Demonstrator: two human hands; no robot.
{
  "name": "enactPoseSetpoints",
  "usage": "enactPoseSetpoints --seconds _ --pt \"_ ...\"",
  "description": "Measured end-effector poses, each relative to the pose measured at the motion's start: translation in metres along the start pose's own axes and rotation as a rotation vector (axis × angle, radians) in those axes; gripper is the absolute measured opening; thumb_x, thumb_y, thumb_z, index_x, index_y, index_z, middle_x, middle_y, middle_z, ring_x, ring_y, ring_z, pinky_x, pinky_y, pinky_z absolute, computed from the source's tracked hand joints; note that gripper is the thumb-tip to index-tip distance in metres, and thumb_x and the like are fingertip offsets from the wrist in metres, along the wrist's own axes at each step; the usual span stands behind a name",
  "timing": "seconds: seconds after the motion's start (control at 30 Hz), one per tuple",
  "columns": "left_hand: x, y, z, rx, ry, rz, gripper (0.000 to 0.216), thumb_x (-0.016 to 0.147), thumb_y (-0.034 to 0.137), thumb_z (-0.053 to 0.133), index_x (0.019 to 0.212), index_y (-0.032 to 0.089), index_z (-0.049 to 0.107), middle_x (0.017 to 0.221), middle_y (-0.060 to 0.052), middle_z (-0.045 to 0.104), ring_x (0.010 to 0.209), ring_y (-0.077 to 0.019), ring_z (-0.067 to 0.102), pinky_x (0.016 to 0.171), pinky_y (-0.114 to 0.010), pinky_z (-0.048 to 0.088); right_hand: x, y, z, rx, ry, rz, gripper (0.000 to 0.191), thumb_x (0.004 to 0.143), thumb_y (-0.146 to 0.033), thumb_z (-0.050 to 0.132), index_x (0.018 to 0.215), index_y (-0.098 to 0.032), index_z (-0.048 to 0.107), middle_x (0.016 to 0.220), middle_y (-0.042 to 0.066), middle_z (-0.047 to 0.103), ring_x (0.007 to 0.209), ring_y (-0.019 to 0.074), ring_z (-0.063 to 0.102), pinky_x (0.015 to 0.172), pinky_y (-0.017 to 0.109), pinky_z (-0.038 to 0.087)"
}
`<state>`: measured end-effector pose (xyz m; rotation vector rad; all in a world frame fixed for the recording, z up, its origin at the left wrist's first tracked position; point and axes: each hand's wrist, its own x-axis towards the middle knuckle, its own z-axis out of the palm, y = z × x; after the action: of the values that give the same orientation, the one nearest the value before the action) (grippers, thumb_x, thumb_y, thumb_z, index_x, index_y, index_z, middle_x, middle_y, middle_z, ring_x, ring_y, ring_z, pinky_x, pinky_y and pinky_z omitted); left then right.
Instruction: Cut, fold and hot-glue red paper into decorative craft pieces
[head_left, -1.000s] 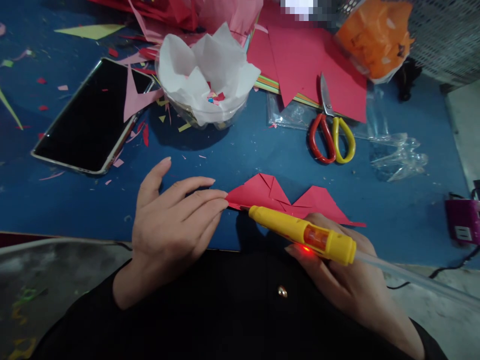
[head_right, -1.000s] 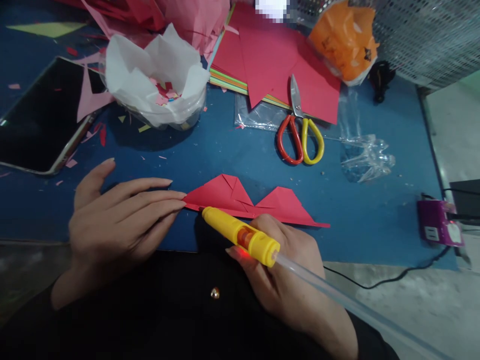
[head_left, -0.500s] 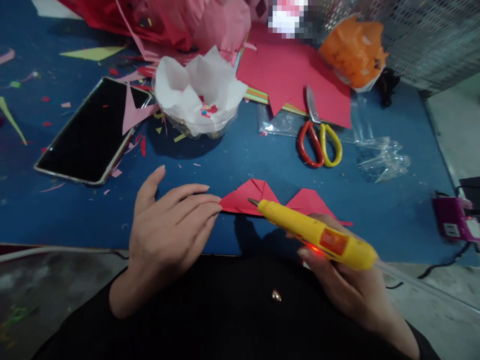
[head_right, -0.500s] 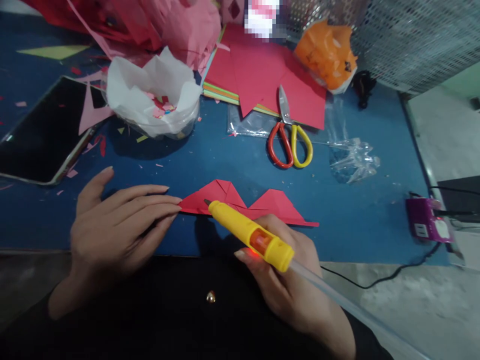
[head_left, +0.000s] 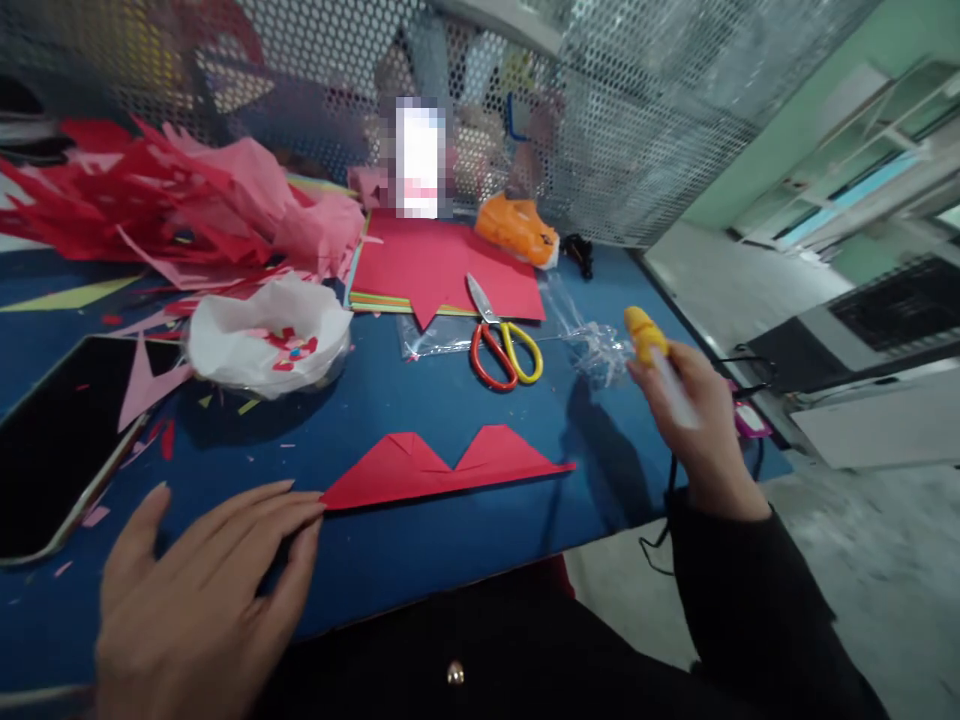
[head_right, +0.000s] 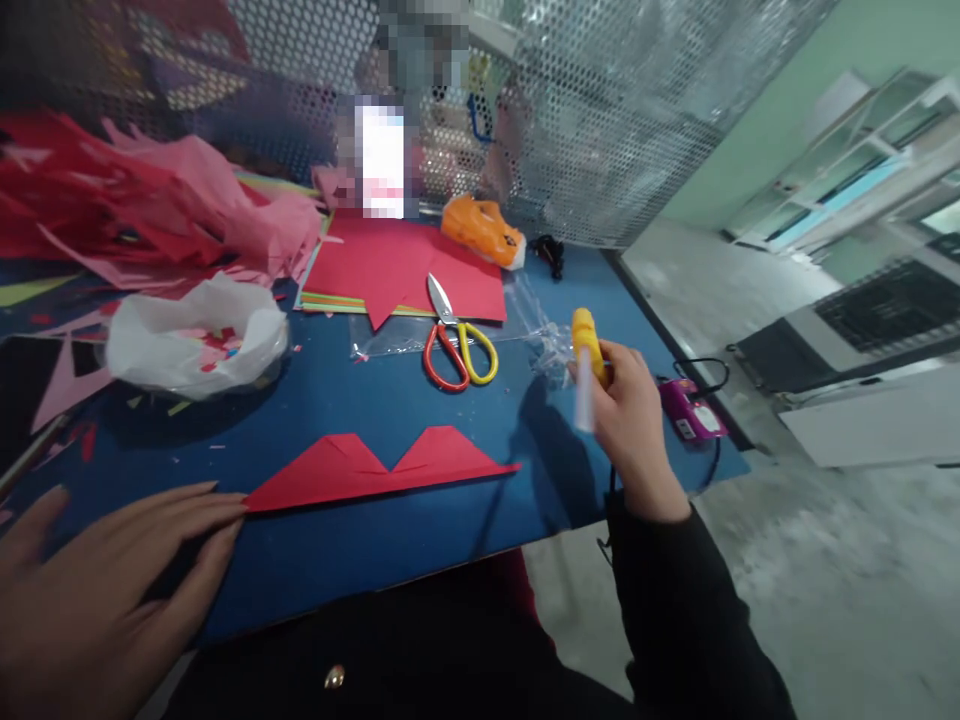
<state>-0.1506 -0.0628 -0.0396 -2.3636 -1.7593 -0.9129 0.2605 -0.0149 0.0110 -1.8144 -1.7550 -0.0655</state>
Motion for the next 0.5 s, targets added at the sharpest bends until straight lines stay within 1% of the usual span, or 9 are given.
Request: enactPoseSetpoints --seconds 0.03,0.1,0.13,0.2,0.23,0.3,0.4,0.47,0.5 --pt "-0.001 -0.003 0.001 0.018 0.018 0.008 0.018 0.096 0.027 0.049 0.094 0.033 0.066 0.097 -0.002 0.080 0.095 -0.0341 0.075 0.111 -0.072 0.035 0.011 0.010 0.003 -0.169 0.040 0.080 0.024 0.094 -0.040 0.056 0.111 -0.026 0.066 0.102 0.013 0.066 0.091 0.0298 0.062 0.074 0.042 0.050" --pt "-0.003 -0.009 0.004 0.032 0.039 0.059 0.016 0.093 0.028 0.053 0.095 0.033 0.068 0.098 -0.002 0.080 0.093 -0.0352 0.075 0.111 -0.071 0.036 0.027 0.024 0.011 -0.371 -0.026 0.123 0.026 0.094 -0.035 0.053 0.113 -0.023 0.066 0.108 0.015 0.065 0.096 0.0303 0.062 0.081 0.043 0.051" --pt "-0.004 -0.010 0.004 0.039 0.019 0.056 0.018 0.093 0.026 0.052 0.097 0.033 0.068 0.100 -0.003 0.080 0.095 -0.0352 0.075 0.113 -0.070 0.034 0.033 0.028 0.014 -0.416 -0.065 0.131 0.026 0.094 -0.033 0.052 0.113 -0.022 0.067 0.110 0.015 0.065 0.096 0.0296 0.063 0.082 0.042 0.051" --pt "-0.003 -0.011 0.003 0.057 0.022 0.060 0.018 0.093 0.026 0.052 0.098 0.032 0.069 0.100 -0.003 0.080 0.096 -0.0346 0.075 0.114 -0.069 0.033 0.039 0.030 0.020 -0.458 -0.134 0.127 0.026 0.094 -0.030 0.051 0.112 -0.021 0.068 0.113 0.016 0.065 0.096 0.0278 0.064 0.084 0.041 0.051" --pt "-0.002 -0.010 0.002 0.065 0.074 0.086 0.014 0.092 0.028 0.056 0.096 0.030 0.069 0.097 -0.004 0.080 0.091 -0.0345 0.076 0.112 -0.068 0.036 0.040 0.030 0.021 -0.472 -0.153 0.128 0.027 0.093 -0.028 0.052 0.112 -0.020 0.069 0.115 0.016 0.065 0.097 0.0277 0.064 0.085 0.041 0.051" --pt "0.001 -0.006 -0.001 0.069 0.054 0.153 0.012 0.092 0.030 0.058 0.092 0.027 0.070 0.091 -0.004 0.080 0.088 -0.0346 0.076 0.110 -0.071 0.036 0.040 0.029 0.021 -0.507 -0.178 0.131 0.029 0.093 -0.026 0.053 0.116 -0.016 0.068 0.120 0.018 0.064 0.102 0.0296 0.064 0.088 0.042 0.050" --pt "0.004 0.000 -0.004 0.080 0.068 0.162 0.007 0.091 0.024 0.063 0.090 0.023 0.070 0.088 -0.005 0.080 0.086 -0.0323 0.077 0.111 -0.071 0.035 0.037 0.027 0.012 -0.550 -0.169 0.136 0.040 0.093 -0.029 0.056 0.129 -0.011 0.063 0.128 0.023 0.062 0.116 0.0362 0.061 0.093 0.048 0.049" --pt "0.004 0.004 -0.006 0.087 0.029 0.129 0.007 0.092 0.021 0.063 0.091 0.023 0.069 0.090 -0.005 0.080 0.091 -0.0317 0.077 0.112 -0.071 0.035 0.027 0.020 0.003 -0.565 -0.138 0.140 0.047 0.093 -0.031 0.059 0.136 -0.013 0.057 0.137 0.024 0.058 0.124 0.0377 0.057 0.099 0.050 0.046" --pt "0.003 0.007 -0.007 0.095 -0.013 0.101 0.009 0.093 0.019 0.061 0.093 0.023 0.069 0.094 -0.006 0.080 0.096 -0.0318 0.076 0.112 -0.072 0.034 0.019 0.014 -0.002 -0.562 -0.096 0.139 0.049 0.093 -0.031 0.060 0.138 -0.015 0.056 0.140 0.024 0.056 0.126 0.0372 0.056 0.101 0.049 0.045"
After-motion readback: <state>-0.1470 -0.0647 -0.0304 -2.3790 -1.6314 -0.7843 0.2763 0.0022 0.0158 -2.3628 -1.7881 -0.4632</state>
